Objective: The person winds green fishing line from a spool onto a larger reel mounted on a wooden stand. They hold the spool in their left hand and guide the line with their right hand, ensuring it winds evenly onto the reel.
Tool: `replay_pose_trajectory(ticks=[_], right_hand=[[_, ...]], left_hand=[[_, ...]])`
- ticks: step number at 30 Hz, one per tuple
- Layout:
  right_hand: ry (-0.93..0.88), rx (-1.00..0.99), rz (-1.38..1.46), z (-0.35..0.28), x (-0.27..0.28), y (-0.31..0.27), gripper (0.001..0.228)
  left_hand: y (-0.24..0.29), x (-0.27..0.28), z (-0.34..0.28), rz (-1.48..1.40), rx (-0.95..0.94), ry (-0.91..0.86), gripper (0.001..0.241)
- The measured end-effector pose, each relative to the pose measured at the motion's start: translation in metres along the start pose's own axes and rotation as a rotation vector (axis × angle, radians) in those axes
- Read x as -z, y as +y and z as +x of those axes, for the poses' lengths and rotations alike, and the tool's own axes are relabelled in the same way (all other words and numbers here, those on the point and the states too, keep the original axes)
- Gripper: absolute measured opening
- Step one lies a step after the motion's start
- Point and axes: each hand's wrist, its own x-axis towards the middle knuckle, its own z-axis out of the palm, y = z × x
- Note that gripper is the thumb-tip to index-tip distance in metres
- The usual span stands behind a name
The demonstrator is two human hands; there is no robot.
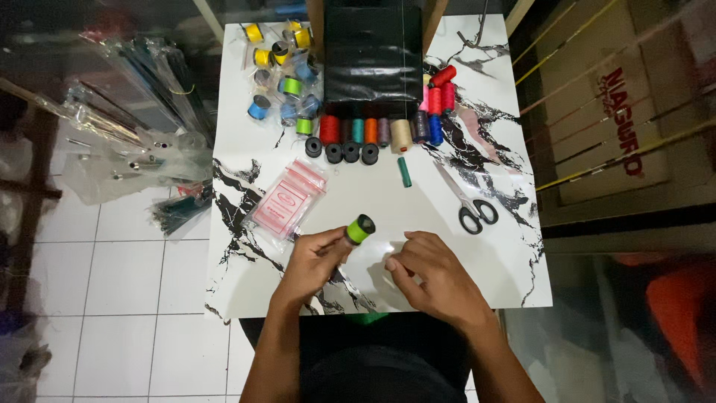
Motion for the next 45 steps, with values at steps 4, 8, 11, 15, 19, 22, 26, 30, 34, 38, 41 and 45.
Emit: replay_pose_trajectory(ticks=[4,8,11,15,19,22,26,30,34,38,41,45], right_hand=[[0.005,-0.026,-0.053,0.002,-0.002,0.004,0.021],[-0.035,-0.047,-0.049,0.014,0.01,-0.001,0.019],[-0.128,-0.058,0.001,0.031,0.02,0.005,0.019],[-0.238,-0.136,0.276,0.037,0.018,0.039,0.015],[-0.244,-0.137,0.229,0.031,0.004,0.051,0.012],[-0.253,-0.185,0.181,0.024,-0.007,0.054,0.015],[-0.274,-0.135,-0.009,0.02,-0.011,0.033,0.014],[-0.276,-0.037,-0.137,0.016,-0.005,0.018,0.019],[-0.255,0.019,-0.231,0.028,0.012,0.015,0.019],[-0.219,0.082,-0.216,0.042,0.012,0.029,0.019],[-0.187,0.121,-0.187,0.048,0.005,0.046,0.017],[-0.188,0.111,-0.132,0.05,-0.006,0.061,0.015]], left_hand=[[0.025,-0.02,-0.002,0.13,0.084,0.06,0.027],[0.065,-0.032,-0.007,0.379,0.201,-0.035,0.031],[0.066,-0.035,-0.011,0.436,0.189,-0.124,0.028],[0.044,-0.029,-0.01,0.539,0.055,-0.23,0.029],[0.052,-0.026,-0.012,0.487,0.022,-0.194,0.027],[0.06,-0.022,-0.009,0.592,-0.031,-0.111,0.023],[0.061,-0.021,-0.002,0.564,-0.003,0.016,0.023],[0.06,-0.012,-0.001,0.648,0.047,0.05,0.024],[0.069,-0.015,-0.002,0.667,0.046,-0.027,0.022],[0.077,-0.017,-0.003,0.659,-0.002,-0.123,0.021],[0.072,-0.015,-0.007,0.598,-0.03,-0.154,0.023],[0.029,-0.006,-0.01,0.451,-0.036,-0.168,0.023]])
